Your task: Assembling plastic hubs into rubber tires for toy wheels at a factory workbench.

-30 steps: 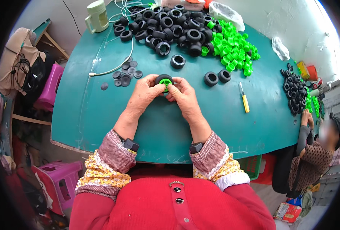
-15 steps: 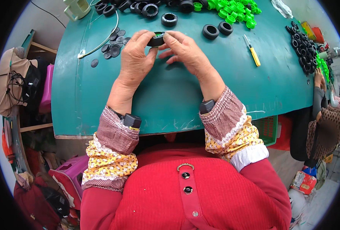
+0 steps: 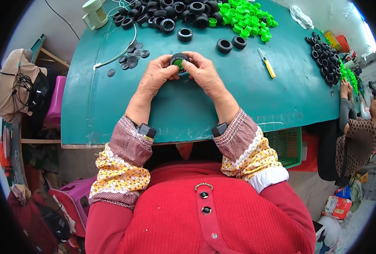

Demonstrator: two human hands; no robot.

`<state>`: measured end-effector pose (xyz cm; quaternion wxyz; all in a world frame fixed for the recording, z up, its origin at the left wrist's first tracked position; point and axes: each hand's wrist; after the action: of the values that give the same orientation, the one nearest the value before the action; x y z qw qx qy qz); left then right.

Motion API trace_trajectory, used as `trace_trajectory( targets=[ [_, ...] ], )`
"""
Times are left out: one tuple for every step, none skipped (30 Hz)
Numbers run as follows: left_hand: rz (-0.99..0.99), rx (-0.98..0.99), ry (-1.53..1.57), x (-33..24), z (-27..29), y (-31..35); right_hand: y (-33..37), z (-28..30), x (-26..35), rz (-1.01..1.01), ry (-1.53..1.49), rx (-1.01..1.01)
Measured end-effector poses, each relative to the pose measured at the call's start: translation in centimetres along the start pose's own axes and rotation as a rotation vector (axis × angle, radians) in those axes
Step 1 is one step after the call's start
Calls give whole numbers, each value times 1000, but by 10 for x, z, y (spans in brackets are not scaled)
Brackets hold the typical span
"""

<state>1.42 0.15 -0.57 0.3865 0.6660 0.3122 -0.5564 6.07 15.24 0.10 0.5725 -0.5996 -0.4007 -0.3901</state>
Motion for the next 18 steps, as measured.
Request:
trace_trajectory(
  targets=[
    [12,21,-20,1,-1,-1,2,-1,-3,-34,11,13],
    [25,42,-39,1,-2,0,3,-3,-8,-68,22,25],
    [37,8,-54,1,-5,0,4,-6,-13,20,57,1],
    [32,10,-56,0,-8,-1,3,-6,-16,26,58,0],
    [37,-31,-91,-1,-11,-3,3,-4,-19,-19,38,-63],
    [45,-79,-126,1,-12,-3,4,-8,-17,-67,13,-121],
    [9,-128,-125,3,-16,-3,3,-9,-12,-82,-62,-174],
    [7,-131,-128,5,-19,-2,5,-9,-9,-79,-66,-172],
    [28,-115,-40,4,-25,0,6,-8,-6,-74,-96,-188],
    [48,-98,47,3,-29,3,7,-7,-3,-68,-126,-206],
    [73,-32,65,-1,-31,6,8,-6,1,-77,-147,-199],
    [67,-26,59,-3,-33,10,9,-5,3,-67,-148,-204],
    [97,77,111,-4,-33,14,10,-4,5,-82,-220,-165],
    [129,181,162,-6,-35,17,12,-2,7,-97,-291,-126],
    [127,226,186,-5,-35,19,15,1,10,-128,-337,-95],
    [119,230,179,-4,-37,21,17,1,11,-117,-336,-97],
    [110,208,161,-4,-39,22,19,2,11,-155,-374,-93],
    [109,185,150,-3,-42,22,20,3,11,-203,-410,-91]
  ],
)
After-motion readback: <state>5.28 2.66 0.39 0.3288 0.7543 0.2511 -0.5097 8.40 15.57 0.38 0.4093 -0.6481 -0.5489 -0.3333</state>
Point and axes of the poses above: each hand's wrist, its own y-axis away from the middle knuckle, its own z-axis out of the back of the hand, x = y × z, and after that the axes turned 11 degrees about z, right-handed
